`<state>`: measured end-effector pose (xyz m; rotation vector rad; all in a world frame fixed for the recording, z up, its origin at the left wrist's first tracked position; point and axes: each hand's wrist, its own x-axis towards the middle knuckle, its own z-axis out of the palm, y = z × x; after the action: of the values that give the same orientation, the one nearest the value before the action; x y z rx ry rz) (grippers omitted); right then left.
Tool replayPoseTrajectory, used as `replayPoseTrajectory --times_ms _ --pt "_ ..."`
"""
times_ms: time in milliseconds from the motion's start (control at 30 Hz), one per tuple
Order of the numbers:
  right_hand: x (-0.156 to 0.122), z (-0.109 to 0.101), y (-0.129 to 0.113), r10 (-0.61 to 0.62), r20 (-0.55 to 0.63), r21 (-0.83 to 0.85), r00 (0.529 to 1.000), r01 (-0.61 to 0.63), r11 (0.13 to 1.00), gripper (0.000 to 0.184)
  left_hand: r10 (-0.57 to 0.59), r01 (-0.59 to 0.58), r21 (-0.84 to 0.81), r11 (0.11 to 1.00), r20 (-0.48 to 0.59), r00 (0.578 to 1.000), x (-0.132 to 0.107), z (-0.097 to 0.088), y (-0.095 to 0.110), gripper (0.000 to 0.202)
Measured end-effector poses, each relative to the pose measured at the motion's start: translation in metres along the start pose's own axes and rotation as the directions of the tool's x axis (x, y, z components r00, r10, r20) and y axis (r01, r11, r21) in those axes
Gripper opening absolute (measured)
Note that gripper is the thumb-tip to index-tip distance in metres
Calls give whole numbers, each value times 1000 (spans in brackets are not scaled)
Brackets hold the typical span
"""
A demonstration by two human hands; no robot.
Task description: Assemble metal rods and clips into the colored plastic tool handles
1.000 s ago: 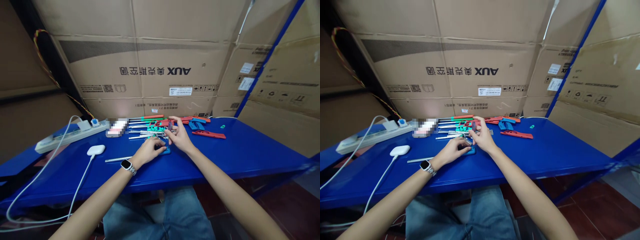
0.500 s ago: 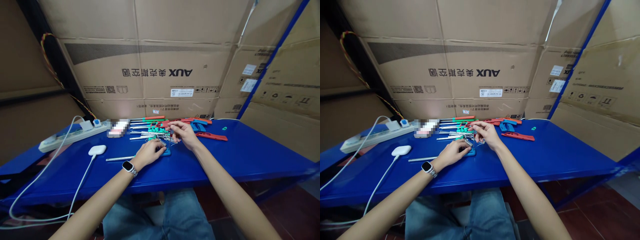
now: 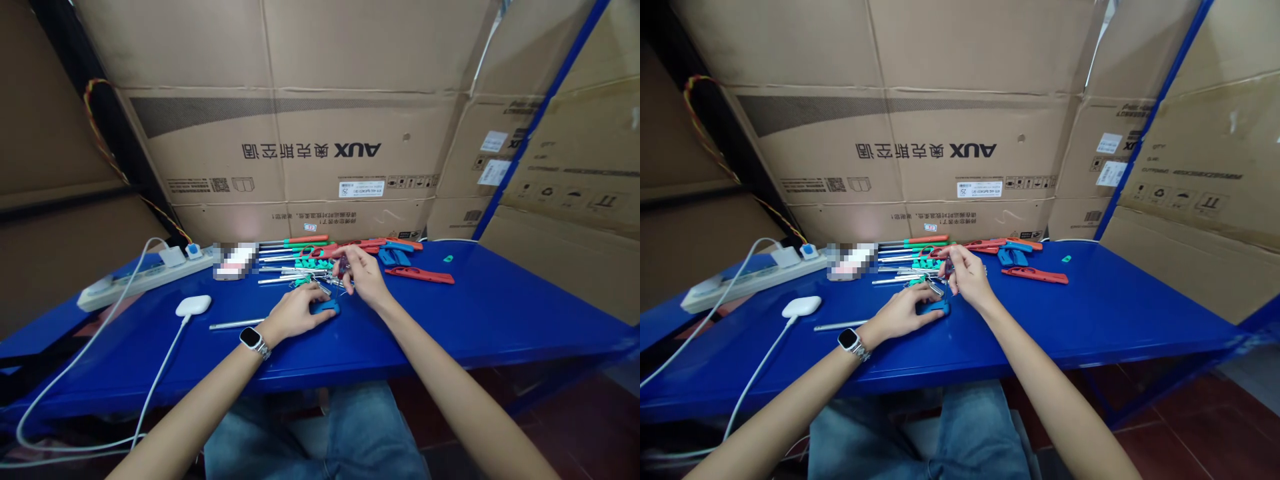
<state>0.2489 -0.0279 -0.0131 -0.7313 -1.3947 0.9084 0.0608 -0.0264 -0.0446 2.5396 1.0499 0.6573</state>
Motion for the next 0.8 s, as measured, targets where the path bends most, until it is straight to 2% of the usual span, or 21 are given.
replayPoseTrajectory --times_ms 100,167,333,533,600,667,800 --pt "-1 -1 0 -6 61 -19 998 8 1000 47 -8 8 3 1000 6 1000 1 1 0 32" --pt "0 -2 -1 17 56 -34 998 -15 999 45 -7 7 13 1000 8 1000 1 1 0 33" --pt "2 3 -5 25 -21 -50 999 -26 998 44 1 -1 12 1000 10 1000 2 1 0 34" --pt "2 13 -1 22 -142 -29 990 -26 999 53 0 0 -4 1000 11 1000 1 -1 3 32" --pt "1 13 3 7 -156 -30 988 -12 999 48 -1 1 -4 1000 10 1000 1 -1 3 32" --pt "1 10 6 -15 -116 -31 993 12 999 41 -3 3 0 1000 8 1000 1 -1 3 33" --pt "-1 4 4 -13 19 -44 1000 14 999 44 -4 4 13 1000 6 1000 1 0 2 34"
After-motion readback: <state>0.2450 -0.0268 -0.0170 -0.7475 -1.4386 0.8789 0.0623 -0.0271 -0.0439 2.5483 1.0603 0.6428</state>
